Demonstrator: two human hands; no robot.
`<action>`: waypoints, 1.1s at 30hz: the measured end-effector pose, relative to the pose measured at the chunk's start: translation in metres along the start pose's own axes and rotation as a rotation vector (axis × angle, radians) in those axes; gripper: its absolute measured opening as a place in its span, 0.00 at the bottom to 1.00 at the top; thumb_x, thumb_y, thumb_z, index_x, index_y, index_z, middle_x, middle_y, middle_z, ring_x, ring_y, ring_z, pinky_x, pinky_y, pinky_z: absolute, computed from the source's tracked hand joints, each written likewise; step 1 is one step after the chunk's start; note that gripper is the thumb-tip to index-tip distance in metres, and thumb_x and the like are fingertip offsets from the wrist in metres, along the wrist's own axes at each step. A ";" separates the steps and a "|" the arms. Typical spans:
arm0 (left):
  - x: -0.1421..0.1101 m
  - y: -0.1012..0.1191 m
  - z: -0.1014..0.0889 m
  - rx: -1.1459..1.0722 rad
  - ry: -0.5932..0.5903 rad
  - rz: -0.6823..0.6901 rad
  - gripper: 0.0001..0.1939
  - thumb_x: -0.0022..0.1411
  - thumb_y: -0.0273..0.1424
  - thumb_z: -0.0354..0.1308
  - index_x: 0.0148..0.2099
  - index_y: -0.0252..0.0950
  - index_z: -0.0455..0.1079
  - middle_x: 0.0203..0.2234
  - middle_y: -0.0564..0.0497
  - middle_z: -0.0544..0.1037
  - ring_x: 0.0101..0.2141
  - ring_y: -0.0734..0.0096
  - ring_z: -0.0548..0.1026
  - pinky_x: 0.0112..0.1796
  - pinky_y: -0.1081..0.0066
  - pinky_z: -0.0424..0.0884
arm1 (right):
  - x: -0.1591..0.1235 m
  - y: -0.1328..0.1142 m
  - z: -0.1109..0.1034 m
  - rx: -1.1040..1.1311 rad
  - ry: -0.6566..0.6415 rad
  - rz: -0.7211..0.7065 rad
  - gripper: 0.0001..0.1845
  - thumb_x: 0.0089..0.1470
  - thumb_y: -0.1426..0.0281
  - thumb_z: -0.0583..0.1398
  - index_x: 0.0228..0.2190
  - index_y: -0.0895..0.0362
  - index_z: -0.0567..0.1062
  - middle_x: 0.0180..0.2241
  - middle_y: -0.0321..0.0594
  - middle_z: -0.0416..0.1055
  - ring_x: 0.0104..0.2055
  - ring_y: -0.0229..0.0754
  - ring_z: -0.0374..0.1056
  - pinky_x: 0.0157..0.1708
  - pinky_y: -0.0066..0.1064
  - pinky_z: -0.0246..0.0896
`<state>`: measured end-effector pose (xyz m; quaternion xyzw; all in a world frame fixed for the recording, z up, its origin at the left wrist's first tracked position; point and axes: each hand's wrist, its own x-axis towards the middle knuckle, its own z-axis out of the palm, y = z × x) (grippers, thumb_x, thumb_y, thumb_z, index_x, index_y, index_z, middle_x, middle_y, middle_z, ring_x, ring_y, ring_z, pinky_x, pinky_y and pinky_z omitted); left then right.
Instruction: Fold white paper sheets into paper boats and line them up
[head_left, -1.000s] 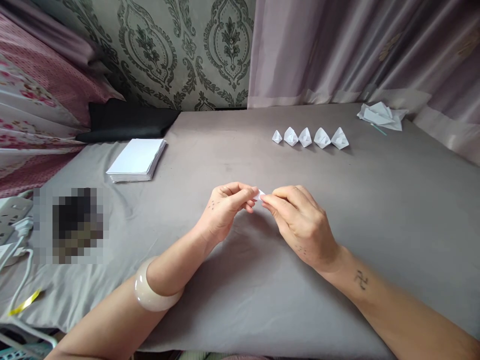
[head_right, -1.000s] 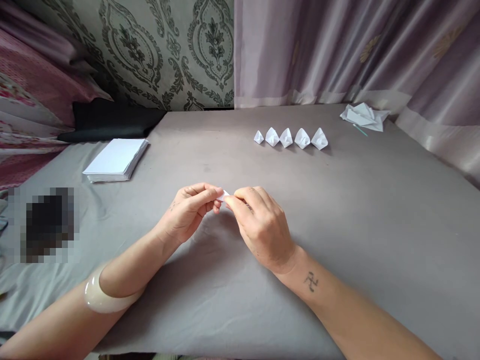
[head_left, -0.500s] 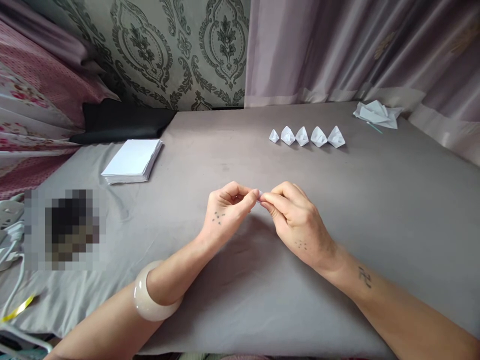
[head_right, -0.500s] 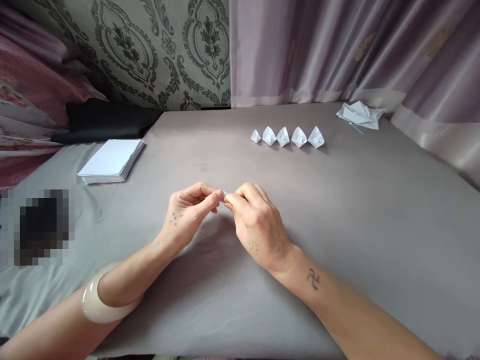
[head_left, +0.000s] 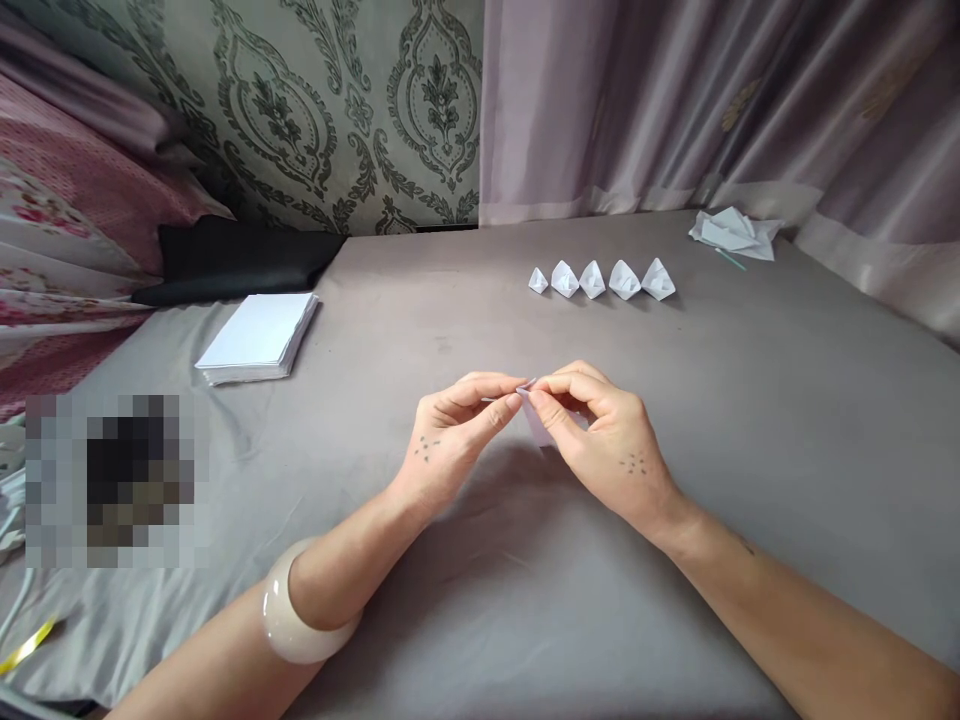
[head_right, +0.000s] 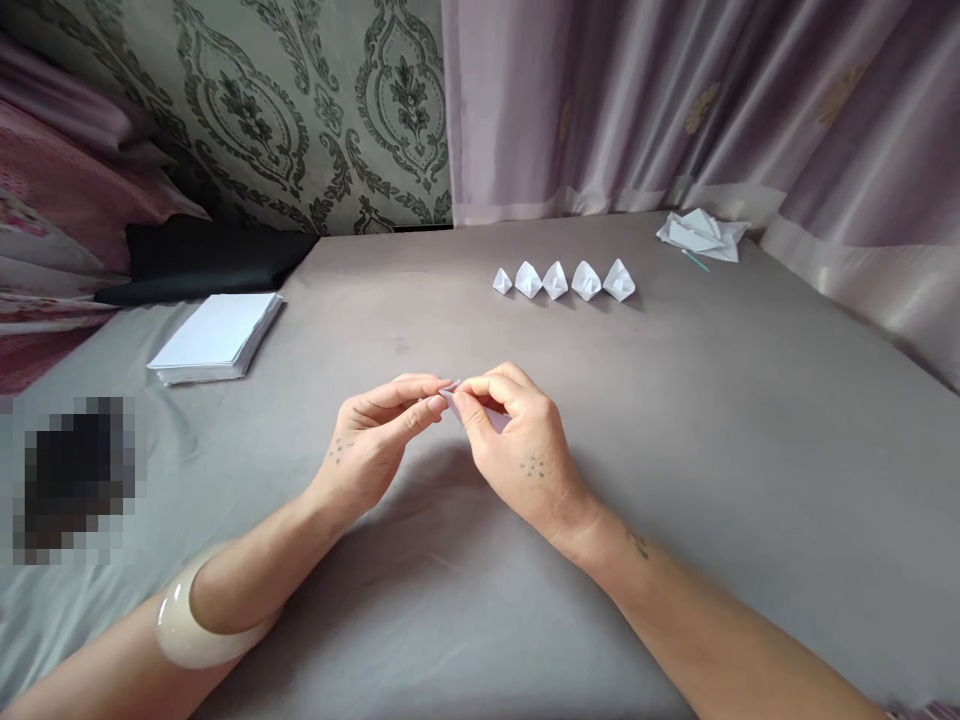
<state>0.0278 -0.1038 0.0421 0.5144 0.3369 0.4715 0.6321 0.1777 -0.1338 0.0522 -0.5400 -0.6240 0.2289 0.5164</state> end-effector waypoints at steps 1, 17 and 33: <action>0.000 0.000 0.000 -0.013 0.009 0.005 0.06 0.57 0.30 0.64 0.38 0.39 0.80 0.39 0.49 0.79 0.42 0.66 0.75 0.46 0.66 0.70 | 0.001 -0.001 -0.001 0.026 -0.007 0.023 0.06 0.55 0.73 0.60 0.27 0.55 0.76 0.29 0.36 0.72 0.31 0.36 0.68 0.32 0.29 0.66; 0.001 -0.004 0.003 -0.089 0.097 -0.120 0.06 0.54 0.34 0.66 0.34 0.38 0.79 0.31 0.51 0.78 0.31 0.74 0.69 0.34 0.72 0.67 | -0.009 -0.005 0.005 -0.092 0.076 -0.122 0.06 0.56 0.74 0.59 0.31 0.53 0.76 0.30 0.34 0.75 0.29 0.35 0.68 0.32 0.29 0.66; -0.001 -0.006 0.003 -0.037 0.066 -0.063 0.05 0.56 0.33 0.65 0.34 0.38 0.80 0.28 0.51 0.77 0.32 0.73 0.70 0.35 0.71 0.67 | -0.008 -0.010 0.004 -0.098 0.024 -0.093 0.09 0.57 0.75 0.57 0.27 0.53 0.75 0.27 0.34 0.72 0.27 0.35 0.66 0.30 0.29 0.65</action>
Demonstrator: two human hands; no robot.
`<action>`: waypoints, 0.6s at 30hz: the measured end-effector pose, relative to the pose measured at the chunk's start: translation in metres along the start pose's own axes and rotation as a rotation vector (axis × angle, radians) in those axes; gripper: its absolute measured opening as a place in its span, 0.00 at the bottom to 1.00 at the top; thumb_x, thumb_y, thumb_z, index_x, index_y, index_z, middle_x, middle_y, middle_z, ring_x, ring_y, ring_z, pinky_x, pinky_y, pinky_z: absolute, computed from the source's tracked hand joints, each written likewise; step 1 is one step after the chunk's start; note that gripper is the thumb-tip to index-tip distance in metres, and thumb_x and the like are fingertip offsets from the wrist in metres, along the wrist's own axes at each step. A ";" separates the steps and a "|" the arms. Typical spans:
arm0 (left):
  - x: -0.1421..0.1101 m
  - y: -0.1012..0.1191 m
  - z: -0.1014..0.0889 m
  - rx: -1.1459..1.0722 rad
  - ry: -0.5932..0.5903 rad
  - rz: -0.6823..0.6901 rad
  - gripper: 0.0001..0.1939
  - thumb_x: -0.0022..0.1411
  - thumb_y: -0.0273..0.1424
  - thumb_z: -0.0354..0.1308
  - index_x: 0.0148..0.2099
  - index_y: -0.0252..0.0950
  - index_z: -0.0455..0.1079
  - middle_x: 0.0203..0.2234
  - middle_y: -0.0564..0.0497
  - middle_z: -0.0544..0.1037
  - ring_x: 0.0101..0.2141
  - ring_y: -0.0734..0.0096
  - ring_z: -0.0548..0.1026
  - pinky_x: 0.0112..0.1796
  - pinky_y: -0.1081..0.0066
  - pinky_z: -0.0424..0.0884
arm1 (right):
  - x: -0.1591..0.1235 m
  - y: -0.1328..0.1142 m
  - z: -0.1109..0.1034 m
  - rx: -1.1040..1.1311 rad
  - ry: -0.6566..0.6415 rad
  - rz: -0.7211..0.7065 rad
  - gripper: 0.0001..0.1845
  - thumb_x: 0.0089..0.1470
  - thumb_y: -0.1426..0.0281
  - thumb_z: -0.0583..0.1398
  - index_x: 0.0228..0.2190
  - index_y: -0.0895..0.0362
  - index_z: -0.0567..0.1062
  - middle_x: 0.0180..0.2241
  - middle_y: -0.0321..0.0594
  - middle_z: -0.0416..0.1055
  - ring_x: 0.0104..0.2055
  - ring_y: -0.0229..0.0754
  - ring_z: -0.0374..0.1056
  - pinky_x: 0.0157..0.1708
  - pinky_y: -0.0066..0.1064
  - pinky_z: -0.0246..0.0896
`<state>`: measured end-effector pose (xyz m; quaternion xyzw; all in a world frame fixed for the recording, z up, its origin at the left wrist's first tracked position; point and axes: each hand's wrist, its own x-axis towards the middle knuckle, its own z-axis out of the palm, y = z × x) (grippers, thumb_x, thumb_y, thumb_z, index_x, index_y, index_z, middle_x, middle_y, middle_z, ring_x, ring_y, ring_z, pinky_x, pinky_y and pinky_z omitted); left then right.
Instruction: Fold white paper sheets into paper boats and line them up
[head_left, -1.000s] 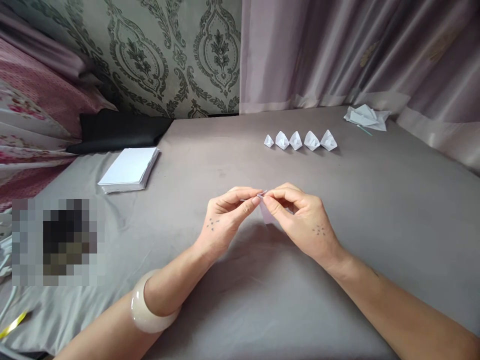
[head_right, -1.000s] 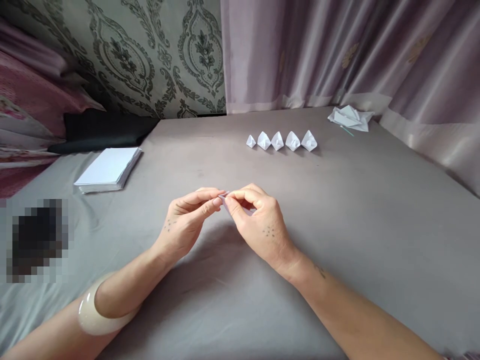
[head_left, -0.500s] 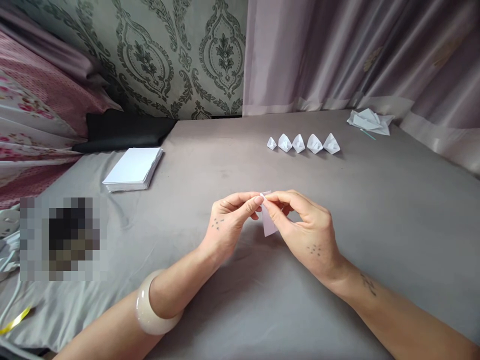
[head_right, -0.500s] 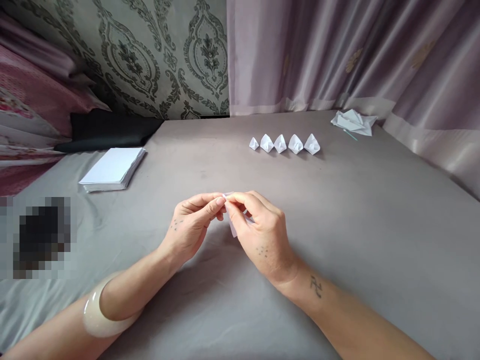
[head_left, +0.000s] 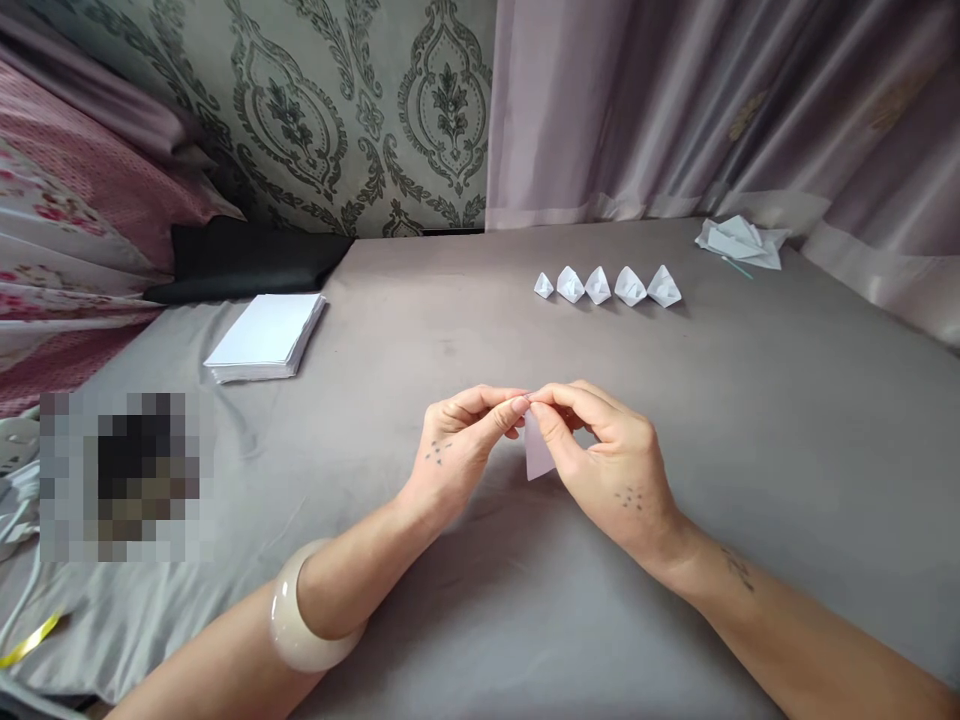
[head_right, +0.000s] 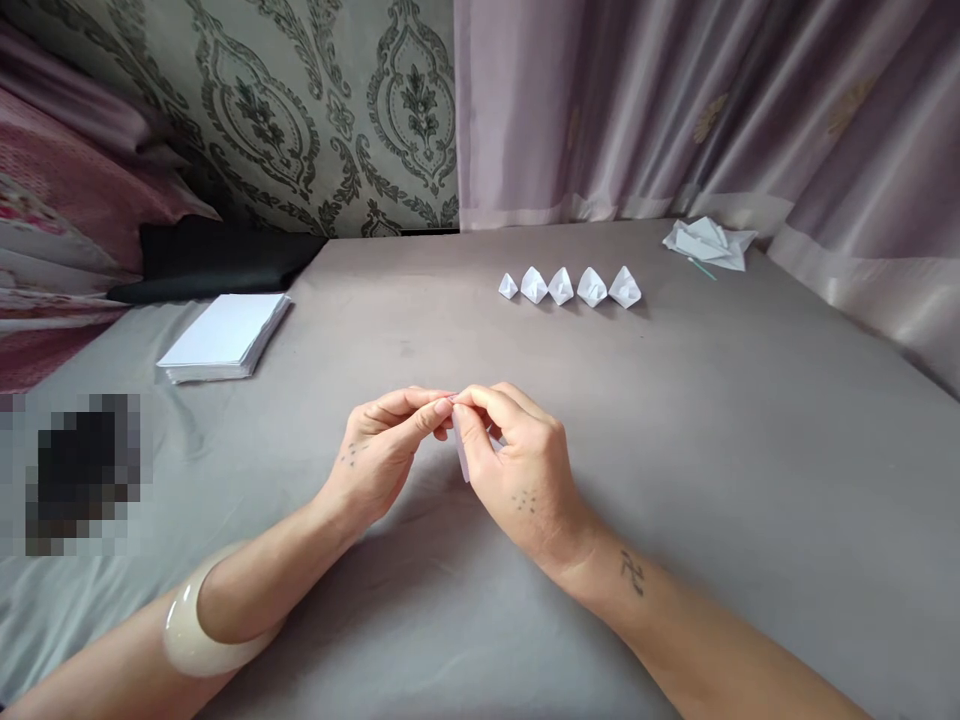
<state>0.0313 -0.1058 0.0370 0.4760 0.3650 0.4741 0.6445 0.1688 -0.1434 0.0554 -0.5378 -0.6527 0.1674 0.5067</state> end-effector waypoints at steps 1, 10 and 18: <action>0.000 0.001 0.000 0.014 0.005 0.001 0.05 0.55 0.33 0.65 0.33 0.38 0.80 0.28 0.51 0.77 0.32 0.73 0.69 0.35 0.72 0.67 | 0.000 0.000 0.000 0.020 -0.013 0.029 0.09 0.57 0.74 0.57 0.27 0.53 0.75 0.26 0.34 0.73 0.27 0.35 0.67 0.30 0.28 0.65; 0.000 0.007 0.003 -0.059 0.048 -0.066 0.05 0.55 0.33 0.65 0.31 0.37 0.78 0.27 0.53 0.74 0.30 0.76 0.67 0.35 0.73 0.65 | 0.009 0.008 -0.003 0.402 -0.129 0.433 0.12 0.49 0.63 0.65 0.36 0.56 0.77 0.32 0.40 0.77 0.34 0.41 0.73 0.33 0.32 0.70; 0.001 0.005 0.002 -0.048 0.012 -0.114 0.07 0.55 0.34 0.65 0.33 0.36 0.77 0.27 0.52 0.74 0.30 0.75 0.69 0.34 0.73 0.65 | 0.010 0.011 -0.005 0.406 -0.118 0.515 0.10 0.49 0.62 0.65 0.30 0.56 0.79 0.30 0.39 0.78 0.30 0.39 0.72 0.29 0.31 0.68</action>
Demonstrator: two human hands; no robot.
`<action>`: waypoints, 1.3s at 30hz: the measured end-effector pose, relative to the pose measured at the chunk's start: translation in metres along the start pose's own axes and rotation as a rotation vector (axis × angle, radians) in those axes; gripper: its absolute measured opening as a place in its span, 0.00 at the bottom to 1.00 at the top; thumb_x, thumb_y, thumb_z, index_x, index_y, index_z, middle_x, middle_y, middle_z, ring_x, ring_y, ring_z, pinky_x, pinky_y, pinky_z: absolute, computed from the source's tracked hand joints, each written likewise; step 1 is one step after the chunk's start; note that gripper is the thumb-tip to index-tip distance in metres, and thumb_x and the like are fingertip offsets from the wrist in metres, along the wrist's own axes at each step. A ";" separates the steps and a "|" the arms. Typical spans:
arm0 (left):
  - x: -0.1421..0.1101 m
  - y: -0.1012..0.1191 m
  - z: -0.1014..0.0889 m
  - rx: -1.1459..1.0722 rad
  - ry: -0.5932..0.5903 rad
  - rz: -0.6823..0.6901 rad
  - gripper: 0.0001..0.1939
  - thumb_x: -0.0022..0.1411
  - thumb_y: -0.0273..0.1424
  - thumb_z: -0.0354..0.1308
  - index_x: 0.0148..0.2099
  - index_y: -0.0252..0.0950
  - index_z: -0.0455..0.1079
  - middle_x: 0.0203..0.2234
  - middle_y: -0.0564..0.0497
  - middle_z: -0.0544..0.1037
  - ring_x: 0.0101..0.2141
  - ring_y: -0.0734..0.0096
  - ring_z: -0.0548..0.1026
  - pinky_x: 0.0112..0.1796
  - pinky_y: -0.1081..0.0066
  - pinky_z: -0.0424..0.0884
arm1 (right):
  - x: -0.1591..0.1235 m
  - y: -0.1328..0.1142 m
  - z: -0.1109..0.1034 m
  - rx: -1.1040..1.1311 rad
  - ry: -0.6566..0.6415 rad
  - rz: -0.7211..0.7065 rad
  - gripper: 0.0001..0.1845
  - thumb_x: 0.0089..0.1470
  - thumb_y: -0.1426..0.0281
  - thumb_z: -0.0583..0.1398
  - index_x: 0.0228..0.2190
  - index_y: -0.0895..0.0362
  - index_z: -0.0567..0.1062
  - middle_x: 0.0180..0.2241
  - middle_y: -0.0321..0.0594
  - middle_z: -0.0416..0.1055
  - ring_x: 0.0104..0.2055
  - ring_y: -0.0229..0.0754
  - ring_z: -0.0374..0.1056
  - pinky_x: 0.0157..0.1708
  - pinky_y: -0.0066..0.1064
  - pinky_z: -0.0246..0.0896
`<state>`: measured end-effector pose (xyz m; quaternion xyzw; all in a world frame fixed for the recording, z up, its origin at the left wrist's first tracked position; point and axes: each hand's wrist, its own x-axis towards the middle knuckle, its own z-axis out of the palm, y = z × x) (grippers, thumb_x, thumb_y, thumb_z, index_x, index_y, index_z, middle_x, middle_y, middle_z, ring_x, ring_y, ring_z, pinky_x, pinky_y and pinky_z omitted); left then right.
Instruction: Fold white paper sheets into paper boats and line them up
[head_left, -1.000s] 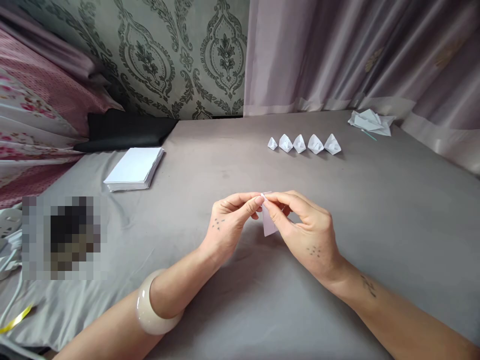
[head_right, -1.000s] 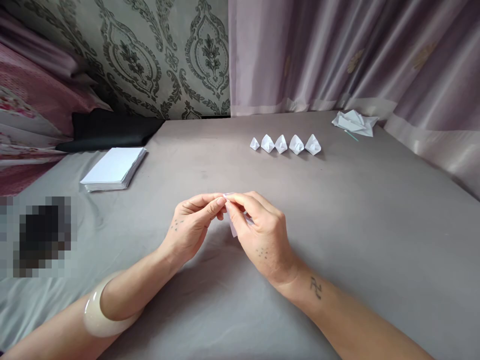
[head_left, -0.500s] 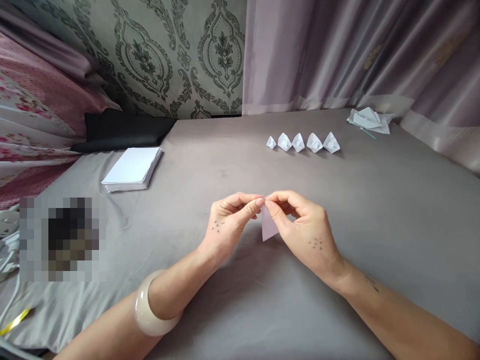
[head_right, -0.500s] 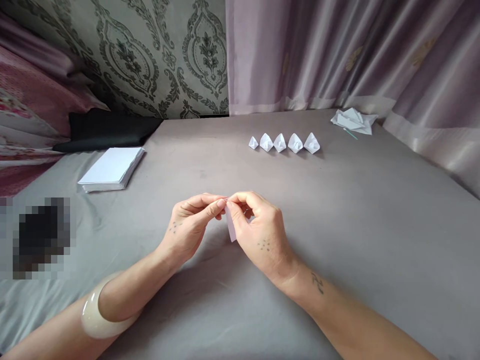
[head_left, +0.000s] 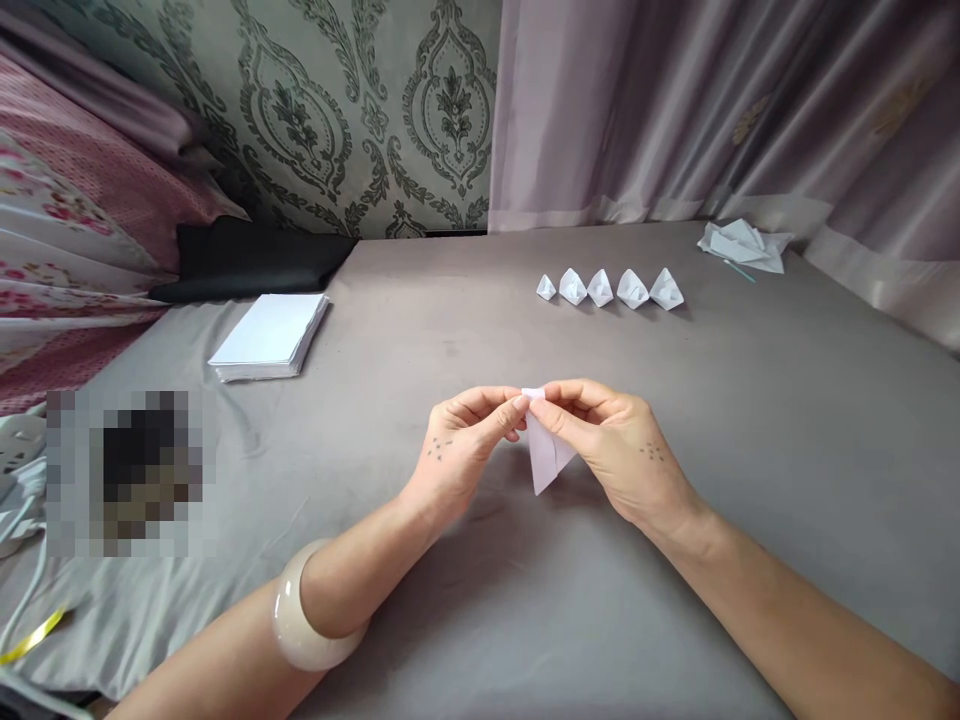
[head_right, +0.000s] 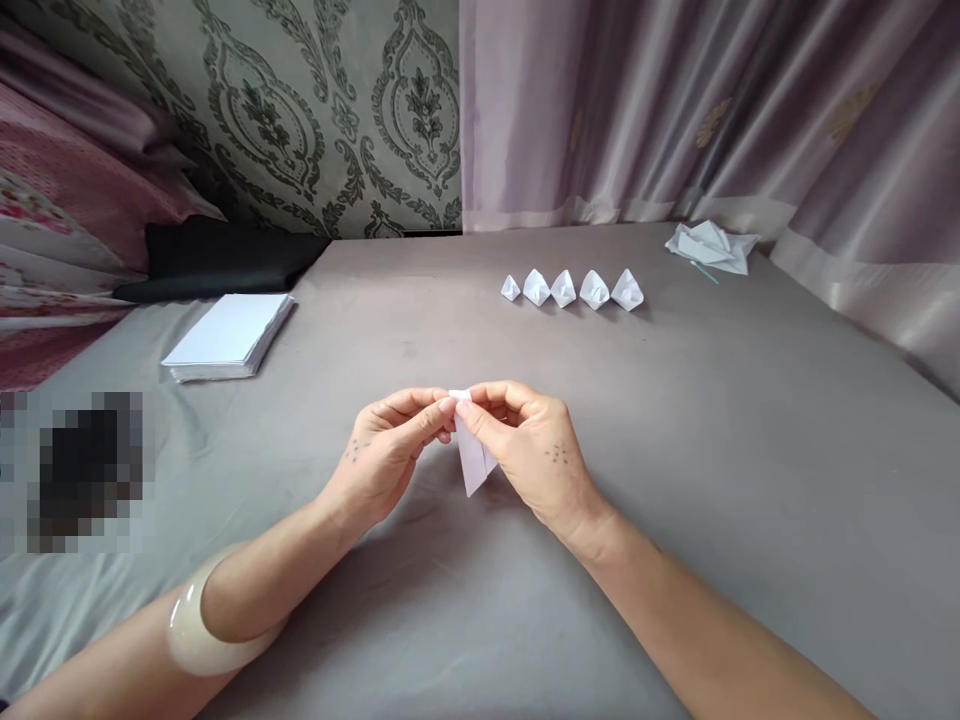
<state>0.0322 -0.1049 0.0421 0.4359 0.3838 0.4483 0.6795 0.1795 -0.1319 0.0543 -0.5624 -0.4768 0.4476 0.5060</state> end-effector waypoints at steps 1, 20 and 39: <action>0.000 0.000 0.000 0.007 0.004 -0.005 0.07 0.54 0.34 0.65 0.32 0.35 0.77 0.26 0.52 0.74 0.30 0.75 0.68 0.34 0.73 0.65 | 0.000 0.000 0.000 -0.016 0.008 -0.011 0.10 0.49 0.62 0.65 0.30 0.56 0.79 0.30 0.39 0.77 0.30 0.40 0.72 0.29 0.31 0.68; 0.002 -0.001 -0.007 0.050 0.032 -0.056 0.07 0.55 0.30 0.62 0.27 0.33 0.73 0.21 0.54 0.70 0.26 0.77 0.67 0.34 0.73 0.65 | -0.006 0.013 0.005 -0.735 0.122 -0.891 0.08 0.54 0.82 0.59 0.33 0.59 0.75 0.30 0.41 0.72 0.32 0.39 0.65 0.34 0.32 0.65; 0.011 -0.005 -0.011 0.074 0.032 0.000 0.10 0.53 0.35 0.67 0.27 0.33 0.72 0.20 0.55 0.70 0.24 0.79 0.67 0.29 0.76 0.63 | 0.004 0.012 -0.003 -0.267 -0.027 -0.250 0.09 0.57 0.67 0.58 0.36 0.56 0.79 0.35 0.41 0.78 0.36 0.41 0.73 0.35 0.32 0.68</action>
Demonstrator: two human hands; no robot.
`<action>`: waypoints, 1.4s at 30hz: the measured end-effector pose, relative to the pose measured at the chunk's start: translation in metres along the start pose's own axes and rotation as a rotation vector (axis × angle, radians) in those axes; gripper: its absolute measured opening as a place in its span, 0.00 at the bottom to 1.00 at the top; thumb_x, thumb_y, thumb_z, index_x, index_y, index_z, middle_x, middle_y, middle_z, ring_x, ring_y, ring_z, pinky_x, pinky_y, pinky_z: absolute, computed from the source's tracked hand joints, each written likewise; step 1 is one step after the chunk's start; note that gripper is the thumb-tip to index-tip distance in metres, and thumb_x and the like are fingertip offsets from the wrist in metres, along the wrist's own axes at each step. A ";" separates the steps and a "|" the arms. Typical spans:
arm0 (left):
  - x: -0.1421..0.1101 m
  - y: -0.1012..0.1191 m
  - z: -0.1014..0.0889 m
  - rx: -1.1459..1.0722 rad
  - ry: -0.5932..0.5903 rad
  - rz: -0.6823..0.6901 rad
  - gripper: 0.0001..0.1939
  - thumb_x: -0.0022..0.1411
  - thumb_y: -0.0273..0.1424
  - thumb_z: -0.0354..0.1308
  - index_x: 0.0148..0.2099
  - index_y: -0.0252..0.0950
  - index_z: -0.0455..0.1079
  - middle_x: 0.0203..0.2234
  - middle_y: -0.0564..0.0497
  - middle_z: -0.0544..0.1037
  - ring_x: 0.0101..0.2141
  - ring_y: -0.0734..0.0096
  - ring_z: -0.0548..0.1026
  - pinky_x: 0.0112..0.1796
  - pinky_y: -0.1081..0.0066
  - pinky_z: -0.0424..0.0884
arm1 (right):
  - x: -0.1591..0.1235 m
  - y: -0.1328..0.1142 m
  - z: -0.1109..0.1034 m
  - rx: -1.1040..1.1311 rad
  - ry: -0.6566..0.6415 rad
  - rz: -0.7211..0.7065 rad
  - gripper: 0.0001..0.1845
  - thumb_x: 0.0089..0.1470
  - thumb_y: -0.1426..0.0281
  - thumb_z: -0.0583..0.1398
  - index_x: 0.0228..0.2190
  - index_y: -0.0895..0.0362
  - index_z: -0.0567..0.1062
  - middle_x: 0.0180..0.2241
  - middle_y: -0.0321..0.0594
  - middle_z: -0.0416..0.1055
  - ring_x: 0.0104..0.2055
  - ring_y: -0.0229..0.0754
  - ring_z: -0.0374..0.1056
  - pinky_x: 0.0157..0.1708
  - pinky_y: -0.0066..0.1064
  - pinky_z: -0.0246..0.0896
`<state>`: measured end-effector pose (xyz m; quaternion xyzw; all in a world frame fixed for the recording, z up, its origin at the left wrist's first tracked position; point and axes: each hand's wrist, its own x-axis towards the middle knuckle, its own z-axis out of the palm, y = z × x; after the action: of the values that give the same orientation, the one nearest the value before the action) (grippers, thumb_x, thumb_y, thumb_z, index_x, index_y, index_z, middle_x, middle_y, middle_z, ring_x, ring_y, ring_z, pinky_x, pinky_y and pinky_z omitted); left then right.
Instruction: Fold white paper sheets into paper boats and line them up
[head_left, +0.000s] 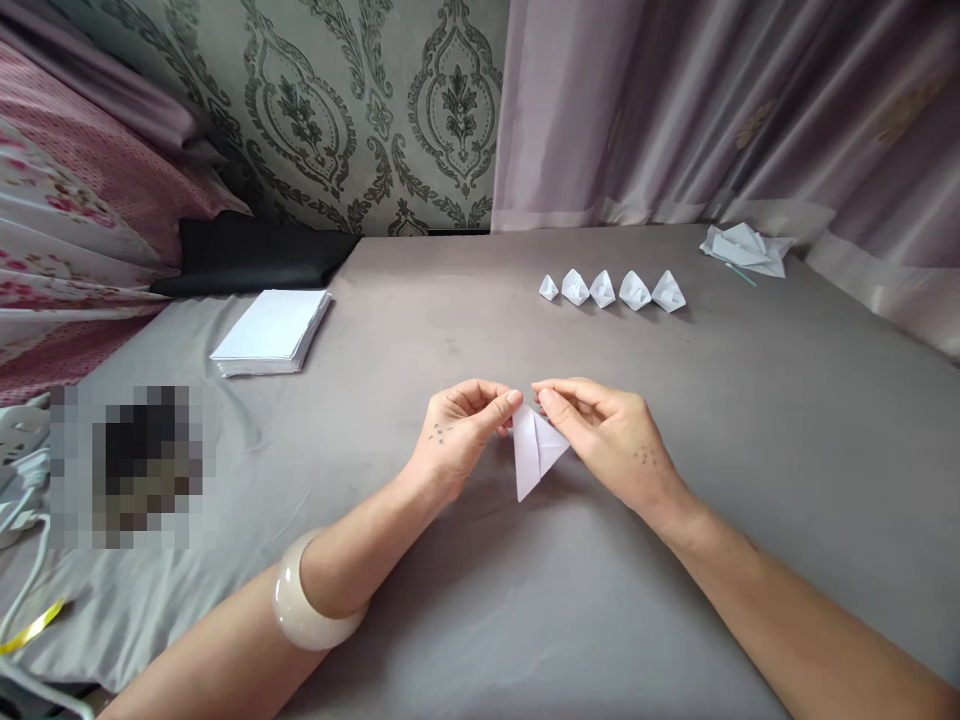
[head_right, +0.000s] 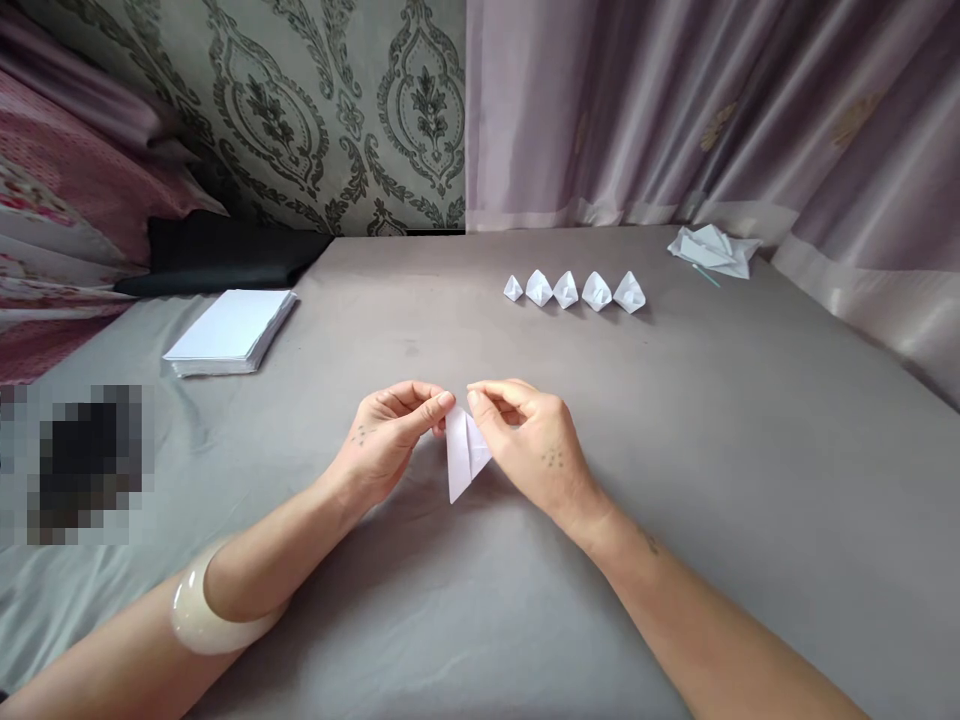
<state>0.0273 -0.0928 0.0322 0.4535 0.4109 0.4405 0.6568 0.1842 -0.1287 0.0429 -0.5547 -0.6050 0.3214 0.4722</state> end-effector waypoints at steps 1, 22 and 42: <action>-0.001 0.000 0.001 0.010 -0.008 0.019 0.10 0.53 0.34 0.66 0.27 0.33 0.72 0.20 0.55 0.70 0.24 0.79 0.67 0.29 0.76 0.64 | 0.002 0.000 -0.001 0.106 -0.063 0.109 0.11 0.57 0.64 0.59 0.36 0.55 0.80 0.34 0.40 0.78 0.35 0.42 0.73 0.35 0.32 0.68; -0.003 -0.008 0.005 0.290 -0.047 0.275 0.10 0.64 0.36 0.55 0.33 0.37 0.63 0.24 0.56 0.66 0.26 0.78 0.65 0.29 0.74 0.62 | 0.000 -0.001 0.017 0.422 -0.090 0.398 0.19 0.47 0.54 0.64 0.27 0.58 0.73 0.23 0.34 0.70 0.24 0.34 0.62 0.24 0.27 0.58; 0.001 -0.004 0.001 -0.158 -0.289 -0.202 0.10 0.53 0.37 0.67 0.33 0.34 0.76 0.26 0.52 0.75 0.27 0.76 0.70 0.33 0.72 0.65 | 0.018 0.017 -0.002 0.858 -0.314 0.478 0.11 0.51 0.60 0.64 0.26 0.54 0.72 0.25 0.32 0.66 0.29 0.38 0.65 0.36 0.35 0.65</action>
<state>0.0295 -0.0930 0.0282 0.4154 0.3198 0.3336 0.7835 0.1932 -0.1081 0.0314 -0.3790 -0.3388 0.7188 0.4741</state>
